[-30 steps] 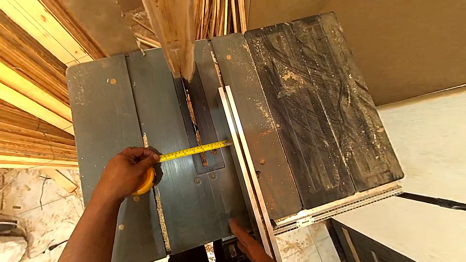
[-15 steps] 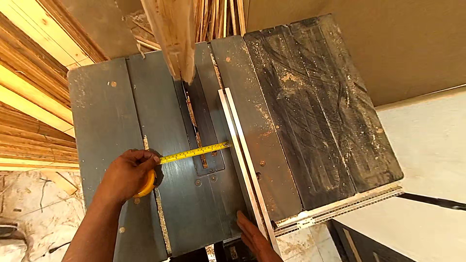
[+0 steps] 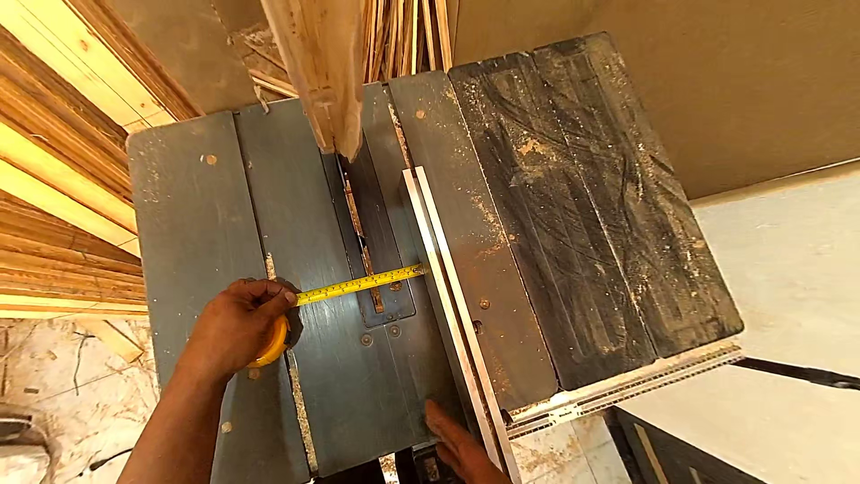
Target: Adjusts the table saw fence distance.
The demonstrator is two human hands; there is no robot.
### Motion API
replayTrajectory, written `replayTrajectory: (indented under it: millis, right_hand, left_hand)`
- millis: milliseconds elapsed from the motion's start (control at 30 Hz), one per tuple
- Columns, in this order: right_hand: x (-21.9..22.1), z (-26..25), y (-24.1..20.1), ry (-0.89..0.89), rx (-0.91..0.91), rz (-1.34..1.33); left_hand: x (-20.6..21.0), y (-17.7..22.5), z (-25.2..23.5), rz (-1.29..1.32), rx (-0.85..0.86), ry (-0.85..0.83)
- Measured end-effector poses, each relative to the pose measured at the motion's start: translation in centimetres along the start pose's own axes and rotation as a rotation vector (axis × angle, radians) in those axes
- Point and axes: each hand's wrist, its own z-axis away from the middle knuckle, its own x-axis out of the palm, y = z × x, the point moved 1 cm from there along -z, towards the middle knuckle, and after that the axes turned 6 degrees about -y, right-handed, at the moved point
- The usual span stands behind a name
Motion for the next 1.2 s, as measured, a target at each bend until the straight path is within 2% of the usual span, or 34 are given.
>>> replayTrajectory:
  millis: [133, 233, 333, 467, 633, 667, 733, 800, 900, 1033, 1100, 1133, 1200]
  right_hand:
    - [0.0, -0.1, 0.1, 0.055, 0.003, 0.001]
    - [0.4, 0.0, -0.1, 0.001, 0.005, -0.01]
    - [-0.1, -0.1, 0.1, 0.043, 0.001, 0.012]
    - [0.0, -0.2, 0.1, 0.008, -0.001, -0.006]
    - [-0.7, -0.1, -0.7, 0.032, -0.079, 0.009]
    - [-1.2, 0.1, -1.3, 0.07, -0.148, 0.114]
    - [-3.1, -0.1, -2.4, 0.248, -0.285, 0.517]
    - [-5.7, -1.1, -3.3, 0.35, -0.323, 0.869]
    - [-8.8, -3.0, -4.4, 0.21, -0.24, 1.216]
    - [-10.1, -4.2, -5.5, 0.125, -0.218, 1.444]
    - [-9.7, -3.9, -6.7, 0.099, -0.22, 1.377]
    - [-9.0, -3.3, -7.6, 0.047, -0.214, 1.239]
    - [-6.6, -2.2, -8.7, -0.153, -0.166, 0.767]
  left_hand:
    - [0.0, 0.0, 0.0, 0.002, -0.006, -0.006]
    - [0.0, -0.2, -0.1, -0.001, -0.001, -0.007]
    - [0.0, -0.2, -0.1, -0.007, 0.003, -0.002]
    - [-0.1, -0.2, -0.2, -0.018, -0.005, 0.001]
    - [-0.1, 0.0, -0.2, -0.01, -0.007, 0.008]
    - [-0.1, -0.1, -0.2, -0.015, -0.009, 0.003]
    - [0.0, -0.2, -0.2, -0.017, -0.008, 0.0]
    - [0.0, -0.3, -0.2, -0.017, -0.005, 0.003]
    - [-0.1, -0.2, -0.2, -0.025, -0.001, 0.007]
    - [-0.1, -0.2, -0.1, -0.017, -0.006, -0.003]
    - [-0.1, -0.3, -0.2, -0.017, 0.0, -0.005]
    - [-0.1, -0.4, -0.2, -0.011, 0.007, -0.007]
    - [-0.1, -0.5, -0.2, -0.009, -0.001, -0.012]
